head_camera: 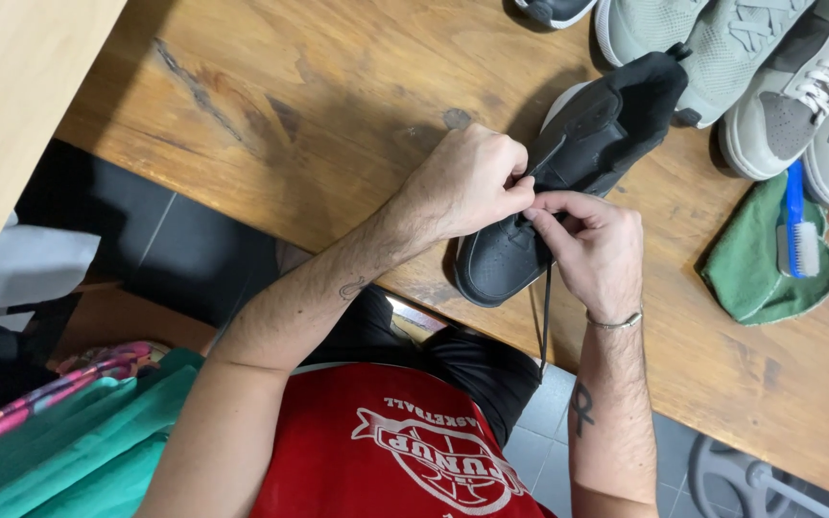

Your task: The person removes the old shoelaces from a black sneaker and replaces them with new ones. They thread the laces through the eyelets, pull them tight, and tie a knot at the top.

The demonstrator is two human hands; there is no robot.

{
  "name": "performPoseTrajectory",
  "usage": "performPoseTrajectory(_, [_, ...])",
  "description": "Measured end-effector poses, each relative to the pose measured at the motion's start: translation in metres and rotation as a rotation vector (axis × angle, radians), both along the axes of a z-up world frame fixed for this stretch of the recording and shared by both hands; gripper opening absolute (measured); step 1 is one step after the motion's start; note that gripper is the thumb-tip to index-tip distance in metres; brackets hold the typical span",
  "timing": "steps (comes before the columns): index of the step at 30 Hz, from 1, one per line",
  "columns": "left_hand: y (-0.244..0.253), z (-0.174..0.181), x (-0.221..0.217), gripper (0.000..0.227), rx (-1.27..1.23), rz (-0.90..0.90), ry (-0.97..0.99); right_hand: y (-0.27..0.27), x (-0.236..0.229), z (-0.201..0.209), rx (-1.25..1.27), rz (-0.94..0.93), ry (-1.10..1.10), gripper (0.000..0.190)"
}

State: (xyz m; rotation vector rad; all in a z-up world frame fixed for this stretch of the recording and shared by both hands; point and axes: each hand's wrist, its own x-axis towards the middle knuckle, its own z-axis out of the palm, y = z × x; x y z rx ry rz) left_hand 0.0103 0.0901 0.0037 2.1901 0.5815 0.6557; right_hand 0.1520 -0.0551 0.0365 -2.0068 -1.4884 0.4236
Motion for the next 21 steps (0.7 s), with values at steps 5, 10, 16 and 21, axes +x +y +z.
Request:
performPoseTrajectory(5, [-0.004,0.001,0.005,0.028,-0.006,0.027,0.006,0.003,0.006,0.000,-0.036,0.024,-0.080,0.006])
performPoseTrajectory(10, [-0.008,0.014,-0.010,0.027,0.013,-0.002,-0.022,0.003,0.002,0.012,-0.061,0.078,-0.150,0.008])
performPoseTrajectory(16, [-0.020,-0.017,-0.025,0.026,-0.102,-0.065,-0.155,-0.001,-0.003,0.012,-0.090,0.065,-0.157,0.012])
performPoseTrajectory(21, [-0.028,-0.023,-0.026,0.013,-0.060,0.046,-0.206,-0.001,-0.009,0.016,-0.086,0.111,-0.204,0.028])
